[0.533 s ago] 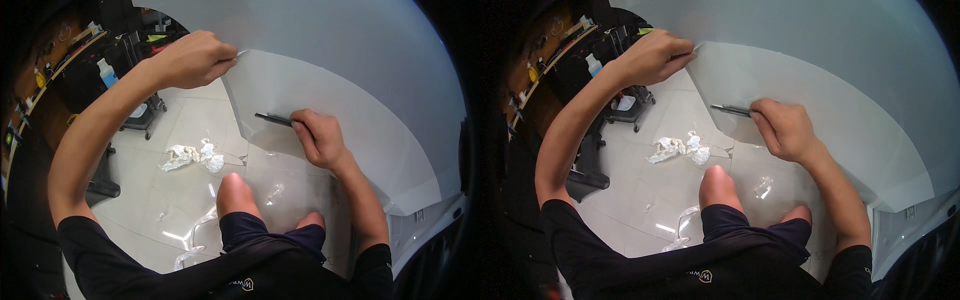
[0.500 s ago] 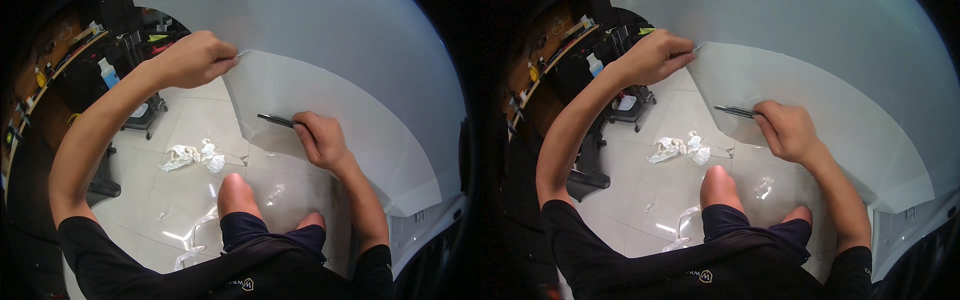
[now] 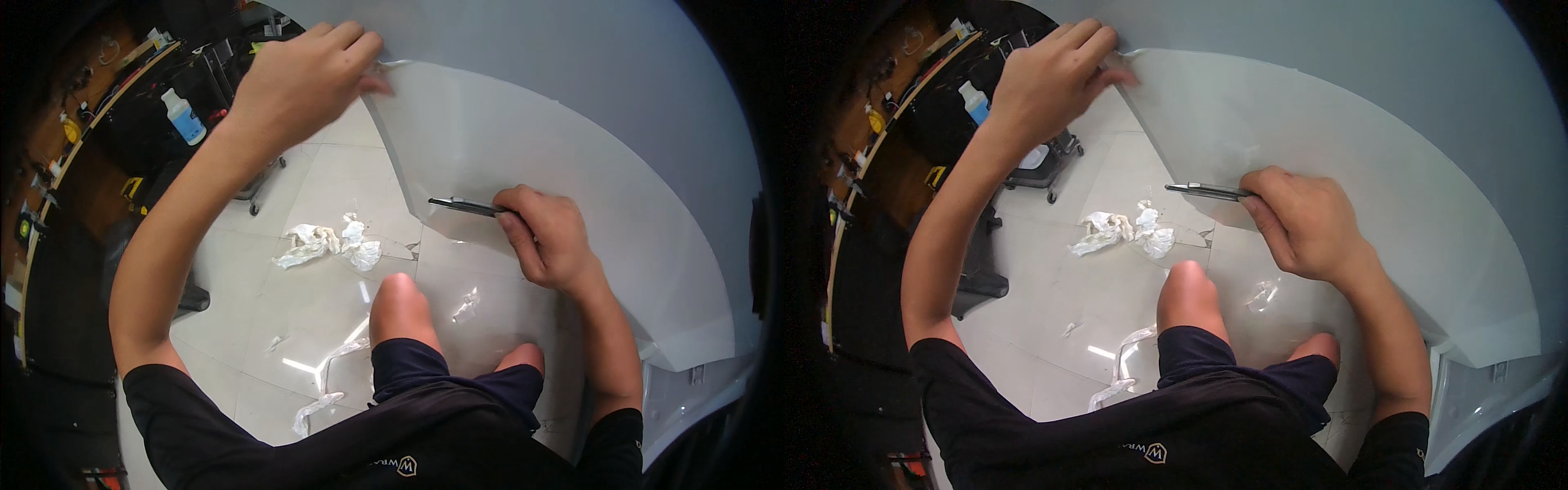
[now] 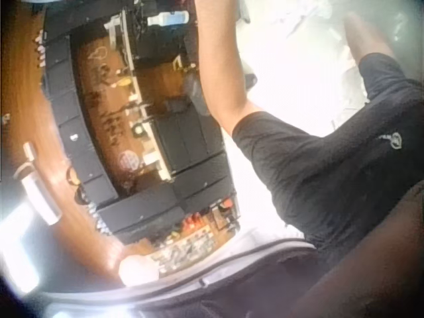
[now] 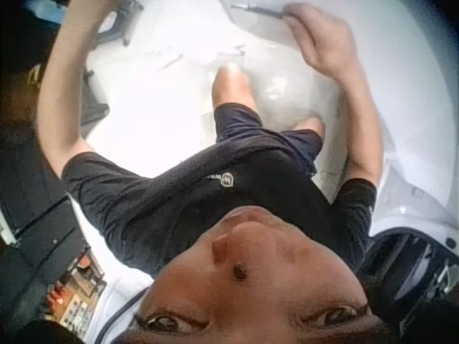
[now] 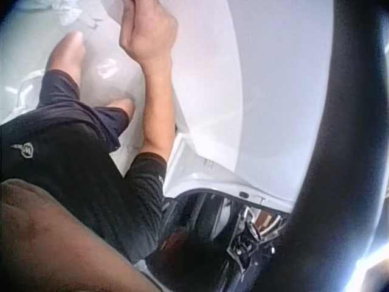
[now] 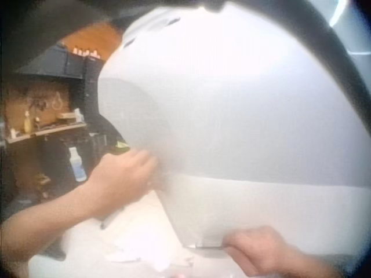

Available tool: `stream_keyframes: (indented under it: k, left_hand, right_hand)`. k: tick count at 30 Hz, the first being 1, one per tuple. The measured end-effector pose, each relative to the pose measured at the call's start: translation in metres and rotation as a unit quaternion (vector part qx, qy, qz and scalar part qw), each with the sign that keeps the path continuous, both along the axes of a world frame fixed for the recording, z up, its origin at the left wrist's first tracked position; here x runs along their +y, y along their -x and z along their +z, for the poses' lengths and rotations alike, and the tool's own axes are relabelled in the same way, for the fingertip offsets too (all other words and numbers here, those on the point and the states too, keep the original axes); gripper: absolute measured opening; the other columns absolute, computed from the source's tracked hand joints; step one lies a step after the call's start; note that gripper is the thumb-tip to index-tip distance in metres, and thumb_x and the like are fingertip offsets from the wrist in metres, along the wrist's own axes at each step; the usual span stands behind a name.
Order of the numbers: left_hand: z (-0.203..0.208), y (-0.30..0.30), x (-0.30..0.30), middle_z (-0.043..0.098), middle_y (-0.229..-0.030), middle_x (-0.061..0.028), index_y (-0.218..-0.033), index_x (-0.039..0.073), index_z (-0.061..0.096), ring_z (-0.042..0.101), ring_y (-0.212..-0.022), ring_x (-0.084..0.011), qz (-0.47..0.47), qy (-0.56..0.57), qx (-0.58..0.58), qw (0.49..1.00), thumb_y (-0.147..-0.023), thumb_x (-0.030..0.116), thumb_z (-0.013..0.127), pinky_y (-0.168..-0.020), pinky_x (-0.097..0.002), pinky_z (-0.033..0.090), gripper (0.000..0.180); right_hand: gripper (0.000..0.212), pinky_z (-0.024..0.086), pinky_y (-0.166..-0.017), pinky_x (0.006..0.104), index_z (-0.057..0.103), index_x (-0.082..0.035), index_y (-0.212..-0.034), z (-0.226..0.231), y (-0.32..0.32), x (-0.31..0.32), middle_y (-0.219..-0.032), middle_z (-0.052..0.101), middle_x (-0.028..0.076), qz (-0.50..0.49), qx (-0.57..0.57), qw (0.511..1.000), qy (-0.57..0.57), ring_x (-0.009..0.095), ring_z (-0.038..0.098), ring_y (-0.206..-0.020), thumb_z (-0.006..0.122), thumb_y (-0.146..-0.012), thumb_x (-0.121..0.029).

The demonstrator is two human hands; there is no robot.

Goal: The person removes a white vinyl wrap from a car door panel by hand, peeling it back in sections and using a utility knife to trim the edges. The person works on the curved surface of the door, carefully separating the film from the paint.

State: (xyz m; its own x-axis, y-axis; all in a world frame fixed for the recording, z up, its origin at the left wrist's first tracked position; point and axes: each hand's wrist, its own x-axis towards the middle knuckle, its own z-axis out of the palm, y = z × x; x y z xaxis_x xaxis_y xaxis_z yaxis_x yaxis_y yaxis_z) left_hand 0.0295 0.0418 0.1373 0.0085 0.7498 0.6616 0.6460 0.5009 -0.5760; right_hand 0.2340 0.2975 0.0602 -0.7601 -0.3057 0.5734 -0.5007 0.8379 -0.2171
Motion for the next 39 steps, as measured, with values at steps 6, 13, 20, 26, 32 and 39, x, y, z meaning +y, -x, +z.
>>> stream_keyframes:
  k: [6,13,20,26,32,39]
  left_hand:
    - [0.006,0.02,-0.005,0.063,-0.086,-0.0061,-0.094,0.011,0.064,0.066,-0.078,-0.0255,-0.124,0.134,-0.073,0.98,-0.08,0.017,0.077,-0.063,-0.0375,0.053,0.021]
    - [-0.013,-0.002,-0.013,0.063,-0.093,-0.0073,-0.097,0.008,0.061,0.066,-0.076,-0.0295,-0.162,-0.076,-0.14,0.974,-0.08,0.016,0.079,-0.063,-0.0369,0.054,0.027]
    - [0.006,0.024,-0.002,0.06,-0.089,-0.0054,-0.106,0.01,0.059,0.066,-0.076,-0.0283,-0.156,-0.006,-0.062,0.986,-0.08,0.007,0.076,-0.063,-0.0371,0.053,0.032]
    - [-0.004,0.028,-0.001,0.06,-0.088,-0.0066,-0.099,0.009,0.059,0.065,-0.08,-0.0293,-0.219,-0.013,-0.148,0.964,-0.089,0.01,0.069,-0.062,-0.04,0.051,0.014]
    - [-0.034,0.024,-0.005,0.064,-0.087,-0.0085,-0.097,0.004,0.062,0.066,-0.078,-0.0278,-0.302,-0.129,-0.369,0.869,-0.082,0.002,0.073,-0.066,-0.0362,0.052,0.019]
    - [-0.016,0.037,-0.018,0.063,-0.103,-0.0058,-0.113,0.011,0.058,0.067,-0.082,-0.0232,-0.155,-0.132,-0.167,0.965,-0.077,0.011,0.082,-0.07,-0.0329,0.055,0.043]
  right_hand:
    - [0.024,0.045,-0.053,0.0366,0.063,-0.006,-0.107,0.019,0.0,-0.025,-0.07,0.059,0.011,-0.007,0.002,0.993,0.119,0.028,0.06,-0.058,0.073,-0.085,-0.011]
    - [0.032,0.045,-0.053,0.0354,0.065,-0.007,-0.112,0.051,0.064,-0.071,-0.061,0.058,0.009,-0.01,0.183,0.978,0.101,0.028,0.058,-0.052,0.073,-0.081,-0.01]
    - [0.021,0.046,-0.054,0.0369,0.068,-0.001,-0.099,0.063,0.059,-0.078,-0.063,0.062,0.014,-0.038,0.124,0.976,0.173,0.031,0.058,-0.053,0.066,-0.079,-0.004]
    - [0.03,0.053,-0.063,0.0462,0.068,-0.001,-0.108,0.07,0.087,-0.085,-0.072,0.067,0.019,-0.034,0.237,0.969,0.056,0.039,0.064,-0.063,0.065,-0.078,-0.004]
    - [0.025,0.054,-0.073,0.0506,0.068,0.0,-0.103,0.075,0.081,-0.104,-0.083,0.07,0.023,-0.093,0.062,0.994,0.02,0.041,0.067,-0.077,0.068,-0.079,-0.006]
    - [0.015,0.053,-0.07,0.0494,0.069,-0.003,-0.094,0.067,0.098,-0.096,-0.081,0.069,0.018,-0.108,0.13,0.986,0.002,0.04,0.066,-0.075,0.069,-0.079,-0.008]
